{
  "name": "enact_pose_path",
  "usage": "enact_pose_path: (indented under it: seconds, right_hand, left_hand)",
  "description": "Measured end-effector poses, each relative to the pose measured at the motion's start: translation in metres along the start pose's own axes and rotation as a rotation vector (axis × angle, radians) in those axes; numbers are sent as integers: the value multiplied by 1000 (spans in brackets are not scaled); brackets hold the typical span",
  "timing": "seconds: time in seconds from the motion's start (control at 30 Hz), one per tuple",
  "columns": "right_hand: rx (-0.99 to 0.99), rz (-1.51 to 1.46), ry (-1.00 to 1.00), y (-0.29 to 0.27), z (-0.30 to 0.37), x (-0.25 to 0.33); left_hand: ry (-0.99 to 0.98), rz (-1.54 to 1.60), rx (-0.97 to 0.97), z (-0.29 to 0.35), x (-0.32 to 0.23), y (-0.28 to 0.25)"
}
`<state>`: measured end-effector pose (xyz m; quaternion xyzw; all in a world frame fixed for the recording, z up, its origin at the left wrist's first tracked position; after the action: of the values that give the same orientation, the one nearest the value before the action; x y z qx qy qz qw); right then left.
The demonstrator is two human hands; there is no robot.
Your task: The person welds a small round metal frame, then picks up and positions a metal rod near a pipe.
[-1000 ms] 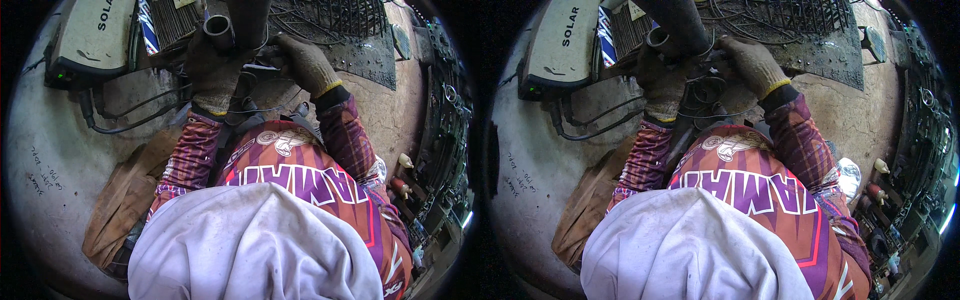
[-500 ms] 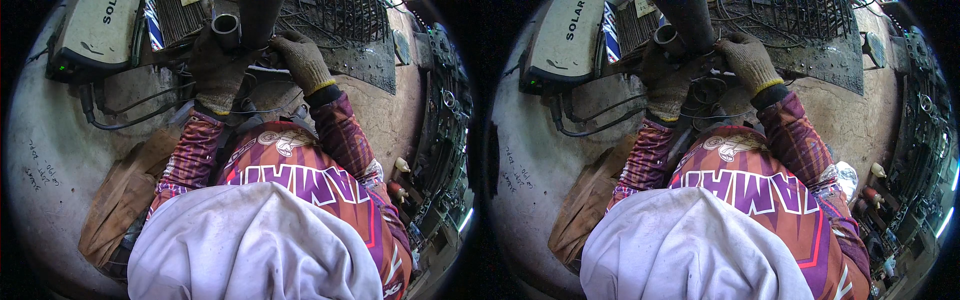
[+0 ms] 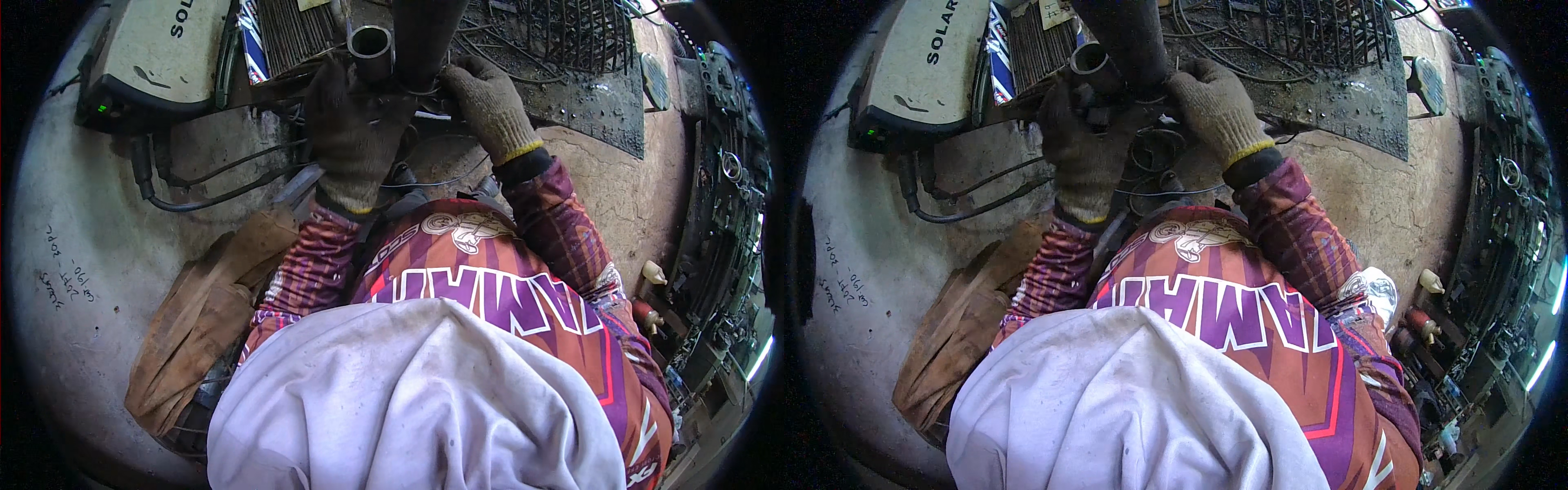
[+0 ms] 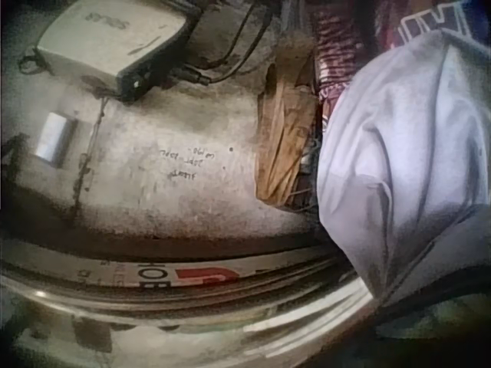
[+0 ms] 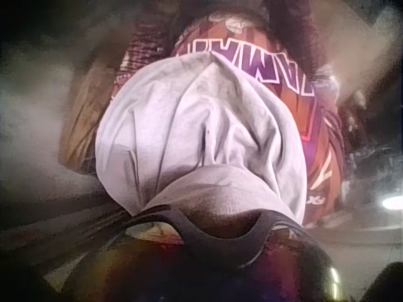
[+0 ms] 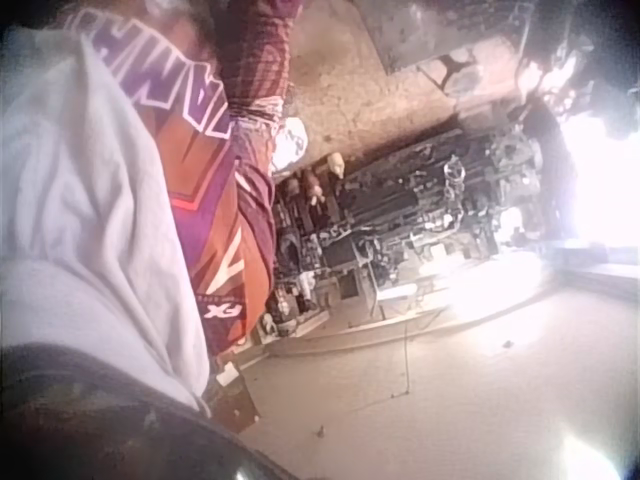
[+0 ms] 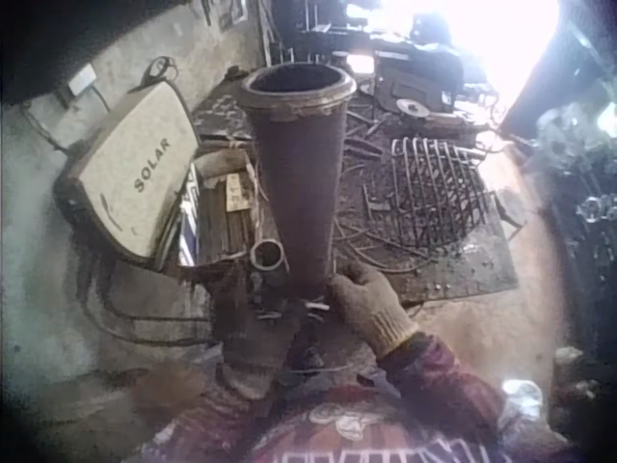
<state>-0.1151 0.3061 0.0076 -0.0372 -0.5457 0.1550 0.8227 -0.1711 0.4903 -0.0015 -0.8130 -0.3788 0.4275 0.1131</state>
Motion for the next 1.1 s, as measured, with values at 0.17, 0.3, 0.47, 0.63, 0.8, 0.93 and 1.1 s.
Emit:
enact_pose_path:
  seconds: [0.17,0.3,0.47,0.63,0.8,0.93,1.1]
  right_hand:
    - [-8,32,-31,3,8,-15]
    - [-5,4,-48,8,34,-4]
    - [49,-24,-169,4,59,14]
    - [-114,74,-61,-7,56,-12]
    - [49,122,-41,3,47,-27]
    - [76,109,-43,7,40,-18]
    - [-20,58,-43,11,28,-11]
  left_hand:
    - [136,-15,267,-6,-31,-22]
    - [209,-68,314,4,-31,-10]
    - [-134,310,343,25,-34,-16]
    - [-1347,1183,143,43,-29,-4]
    - [-1399,1449,83,50,-27,16]
    - [-1474,1599,94,51,-24,26]
    - [-1351,1469,190,46,-12,28]
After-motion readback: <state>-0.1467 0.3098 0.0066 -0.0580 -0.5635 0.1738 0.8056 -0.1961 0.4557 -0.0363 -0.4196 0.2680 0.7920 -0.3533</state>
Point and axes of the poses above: each hand's wrist, its own z-axis away from the middle knuckle, its own y-axis out of the palm, x = y × z, the point moved 2 cm from there along -z, towards the middle knuckle, and after that the axes turned 6 degrees about z, right-handed, at the moved point
